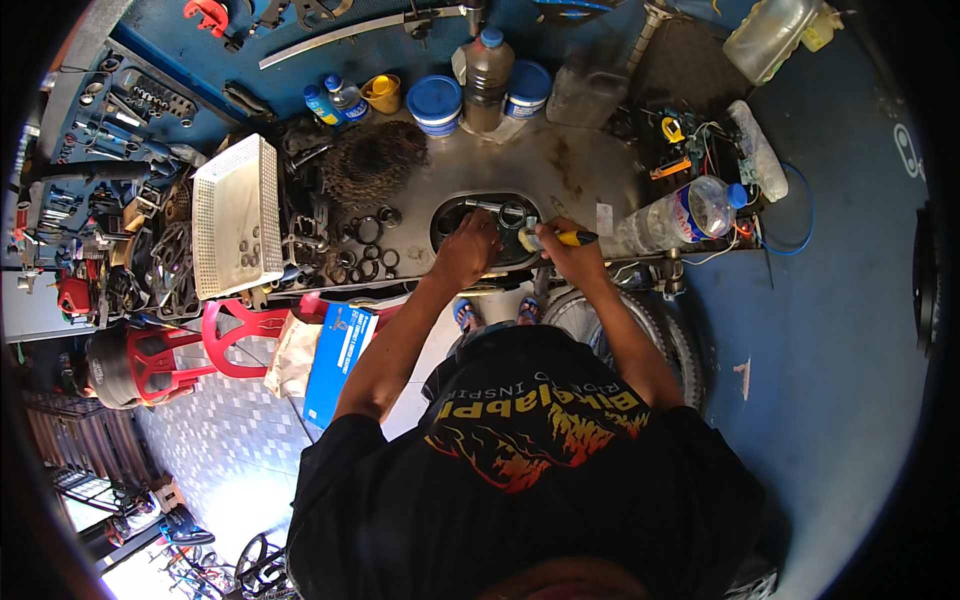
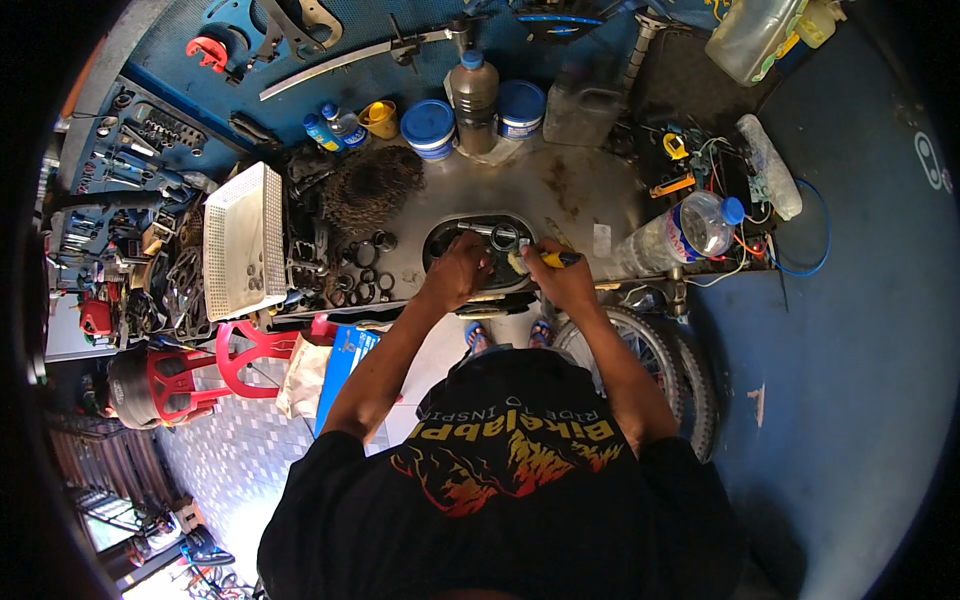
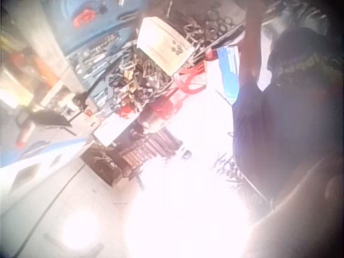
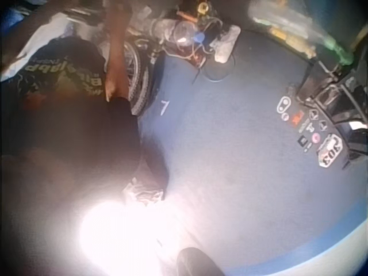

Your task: The person scrubs small mechanical parts in a metal tray using a yellow-handled brush and liquid from a bottle. They repeatedly dip the brush into the tray, scrub the parts, and occasionally pour more liquid onto the parts. The person places cleaned parts into a white basket on the workbench.

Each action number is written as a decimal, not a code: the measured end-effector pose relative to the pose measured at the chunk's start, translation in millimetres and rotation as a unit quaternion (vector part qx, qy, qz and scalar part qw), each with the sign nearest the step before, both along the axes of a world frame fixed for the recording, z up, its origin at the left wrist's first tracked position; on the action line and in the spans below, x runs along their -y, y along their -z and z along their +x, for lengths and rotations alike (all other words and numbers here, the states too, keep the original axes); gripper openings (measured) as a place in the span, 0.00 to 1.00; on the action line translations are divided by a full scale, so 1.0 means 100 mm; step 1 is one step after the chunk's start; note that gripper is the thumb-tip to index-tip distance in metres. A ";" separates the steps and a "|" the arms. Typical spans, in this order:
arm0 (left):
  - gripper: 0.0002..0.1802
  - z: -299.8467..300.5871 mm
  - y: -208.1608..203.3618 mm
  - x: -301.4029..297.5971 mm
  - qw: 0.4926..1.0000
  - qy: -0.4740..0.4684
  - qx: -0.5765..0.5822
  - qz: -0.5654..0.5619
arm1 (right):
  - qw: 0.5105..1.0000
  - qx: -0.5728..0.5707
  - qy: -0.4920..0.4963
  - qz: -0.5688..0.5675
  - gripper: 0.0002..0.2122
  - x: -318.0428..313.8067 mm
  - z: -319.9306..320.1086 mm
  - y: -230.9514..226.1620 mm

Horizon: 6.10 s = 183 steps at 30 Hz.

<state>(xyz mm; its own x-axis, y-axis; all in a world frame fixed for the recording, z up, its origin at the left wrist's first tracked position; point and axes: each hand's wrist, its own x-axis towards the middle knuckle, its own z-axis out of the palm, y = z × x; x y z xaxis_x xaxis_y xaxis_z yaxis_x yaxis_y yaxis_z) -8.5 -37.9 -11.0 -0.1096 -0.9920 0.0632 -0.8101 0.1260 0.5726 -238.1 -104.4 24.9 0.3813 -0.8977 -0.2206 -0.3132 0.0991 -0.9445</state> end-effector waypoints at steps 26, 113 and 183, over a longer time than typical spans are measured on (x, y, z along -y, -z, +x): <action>0.17 0.11 0.10 0.14 0.917 -0.195 -0.330 0.111 | 0.961 -0.067 -0.199 -0.178 0.13 -0.01 0.13 0.02; 0.23 0.12 -0.09 -0.15 0.853 -0.201 -0.469 0.111 | 0.944 0.069 -0.147 -0.289 0.10 0.23 0.58 -0.30; 0.11 0.04 -1.81 -0.17 0.938 -0.122 -0.127 -0.297 | 0.992 -0.055 -0.060 -0.100 0.09 -0.05 -0.24 -0.07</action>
<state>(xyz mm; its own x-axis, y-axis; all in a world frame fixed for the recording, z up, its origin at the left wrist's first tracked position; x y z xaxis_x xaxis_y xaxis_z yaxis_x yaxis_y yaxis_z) -4.1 -20.4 169.7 0.2097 -0.7668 0.6066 -0.7034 0.3126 0.6384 -262.6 -99.8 31.8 0.4722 -0.8771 -0.0884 -0.4133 -0.1317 -0.9010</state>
